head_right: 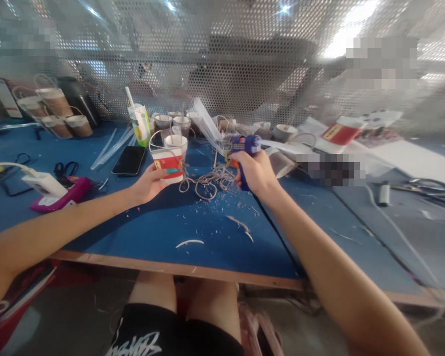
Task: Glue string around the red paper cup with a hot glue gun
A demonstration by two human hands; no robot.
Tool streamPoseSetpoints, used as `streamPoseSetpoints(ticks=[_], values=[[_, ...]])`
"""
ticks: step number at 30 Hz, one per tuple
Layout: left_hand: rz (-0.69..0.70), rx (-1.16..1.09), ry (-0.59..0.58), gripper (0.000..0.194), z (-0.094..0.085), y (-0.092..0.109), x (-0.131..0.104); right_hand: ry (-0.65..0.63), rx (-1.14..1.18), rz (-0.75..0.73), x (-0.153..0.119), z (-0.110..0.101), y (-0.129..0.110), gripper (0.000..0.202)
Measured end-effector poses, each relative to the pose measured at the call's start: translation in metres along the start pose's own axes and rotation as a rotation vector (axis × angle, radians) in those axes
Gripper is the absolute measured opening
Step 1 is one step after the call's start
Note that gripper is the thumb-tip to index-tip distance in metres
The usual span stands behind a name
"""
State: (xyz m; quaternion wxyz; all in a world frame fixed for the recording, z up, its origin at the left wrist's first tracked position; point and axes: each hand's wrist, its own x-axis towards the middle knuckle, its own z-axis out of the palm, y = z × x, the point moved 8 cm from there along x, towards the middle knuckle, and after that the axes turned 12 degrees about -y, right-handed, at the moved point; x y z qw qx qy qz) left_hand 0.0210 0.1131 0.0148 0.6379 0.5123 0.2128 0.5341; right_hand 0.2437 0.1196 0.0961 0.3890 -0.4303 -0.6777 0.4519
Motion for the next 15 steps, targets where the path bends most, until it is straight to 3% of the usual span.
streamPoseSetpoints(ticks=[3,7,15], values=[[-0.043,0.008,-0.014,0.044,0.002,-0.003,0.0,-0.035,0.187,-0.06,-0.005,0.017,-0.002,0.02],[-0.059,-0.029,0.007,0.04,0.0,-0.005,0.0,-0.15,0.199,-0.06,-0.012,0.043,0.002,0.03],[-0.076,-0.051,-0.05,0.038,0.003,-0.009,0.0,-0.166,0.156,0.003,-0.014,0.05,0.016,0.033]])
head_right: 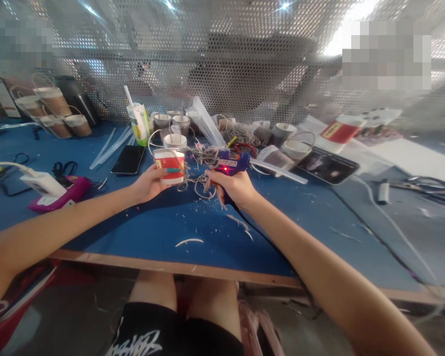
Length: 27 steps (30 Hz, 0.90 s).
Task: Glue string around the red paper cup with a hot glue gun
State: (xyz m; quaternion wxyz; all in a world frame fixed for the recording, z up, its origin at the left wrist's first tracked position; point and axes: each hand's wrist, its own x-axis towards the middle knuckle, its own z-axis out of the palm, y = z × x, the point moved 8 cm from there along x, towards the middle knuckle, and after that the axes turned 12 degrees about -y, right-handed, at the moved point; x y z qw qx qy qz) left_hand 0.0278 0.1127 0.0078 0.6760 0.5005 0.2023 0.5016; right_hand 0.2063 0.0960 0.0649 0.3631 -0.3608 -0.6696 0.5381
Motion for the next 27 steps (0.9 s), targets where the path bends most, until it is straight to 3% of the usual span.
streamPoseSetpoints(ticks=[5,27], values=[[-0.023,0.0,-0.059,0.039,0.002,-0.002,0.0,-0.004,-0.011,0.007,0.0,0.001,0.001,0.034],[-0.071,0.005,-0.096,0.06,0.013,-0.001,-0.004,-0.03,-0.073,0.001,-0.001,0.007,-0.001,0.03]])
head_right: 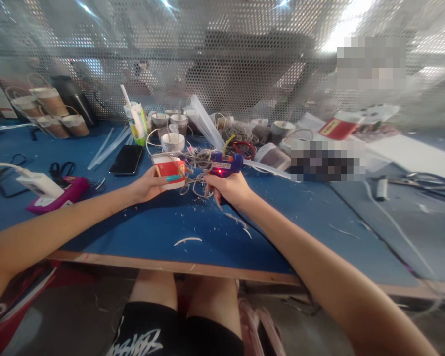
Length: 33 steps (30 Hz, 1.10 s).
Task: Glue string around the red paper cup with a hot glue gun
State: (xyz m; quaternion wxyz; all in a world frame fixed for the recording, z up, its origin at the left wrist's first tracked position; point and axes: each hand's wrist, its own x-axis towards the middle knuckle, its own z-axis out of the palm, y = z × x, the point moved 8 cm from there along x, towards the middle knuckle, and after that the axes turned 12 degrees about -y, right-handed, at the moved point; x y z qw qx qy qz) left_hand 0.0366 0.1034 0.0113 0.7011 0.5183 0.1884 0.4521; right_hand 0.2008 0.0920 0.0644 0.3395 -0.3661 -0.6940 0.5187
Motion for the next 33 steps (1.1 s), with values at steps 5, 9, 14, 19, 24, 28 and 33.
streamPoseSetpoints(ticks=[5,9,14,19,24,28,33], values=[[-0.007,-0.012,-0.005,0.059,-0.0014,-0.0014,-0.0006,0.013,-0.035,0.031,-0.0002,-0.0016,0.0017,0.032],[0.008,-0.024,0.012,0.059,-0.0023,-0.0008,-0.001,0.025,-0.055,0.063,-0.0007,-0.0022,0.0029,0.034],[0.0,-0.061,0.028,0.062,-0.0005,0.0,-0.0025,0.025,-0.072,0.077,-0.0014,-0.0023,0.0022,0.029],[-0.018,-0.093,0.029,0.057,-0.0002,0.0004,-0.0033,0.052,-0.082,0.091,-0.0015,-0.005,0.0022,0.025],[-0.03,-0.088,0.006,0.05,-0.0019,-0.0005,-0.0022,0.051,-0.082,0.097,-0.0012,-0.0046,0.0026,0.028],[-0.037,-0.103,0.005,0.05,-0.0013,-0.0015,-0.0018,0.053,-0.052,0.081,-0.0016,-0.0032,0.0012,0.024],[-0.034,-0.086,-0.019,0.055,0.0012,-0.0019,-0.0006,0.057,-0.067,0.088,-0.0019,-0.0034,0.0016,0.024]])
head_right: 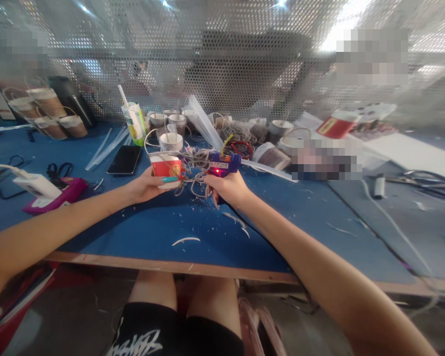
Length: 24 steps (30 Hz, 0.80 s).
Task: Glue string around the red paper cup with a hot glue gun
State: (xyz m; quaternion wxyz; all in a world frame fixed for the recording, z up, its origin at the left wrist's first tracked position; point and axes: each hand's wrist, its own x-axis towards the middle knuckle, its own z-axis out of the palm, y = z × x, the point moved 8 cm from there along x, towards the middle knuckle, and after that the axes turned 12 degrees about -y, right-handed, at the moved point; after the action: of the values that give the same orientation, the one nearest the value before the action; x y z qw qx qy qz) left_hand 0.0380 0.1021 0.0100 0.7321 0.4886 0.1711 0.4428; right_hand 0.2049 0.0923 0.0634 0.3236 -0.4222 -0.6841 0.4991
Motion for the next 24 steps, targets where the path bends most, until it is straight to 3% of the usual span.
streamPoseSetpoints(ticks=[20,24], values=[[-0.007,-0.016,-0.009,0.05,-0.0049,-0.0005,-0.0014,0.018,-0.015,-0.013,0.0003,-0.0042,0.0015,0.025],[-0.007,-0.01,-0.001,0.056,-0.0072,-0.0008,-0.0024,0.015,-0.013,-0.005,0.0005,-0.0043,0.0019,0.024]])
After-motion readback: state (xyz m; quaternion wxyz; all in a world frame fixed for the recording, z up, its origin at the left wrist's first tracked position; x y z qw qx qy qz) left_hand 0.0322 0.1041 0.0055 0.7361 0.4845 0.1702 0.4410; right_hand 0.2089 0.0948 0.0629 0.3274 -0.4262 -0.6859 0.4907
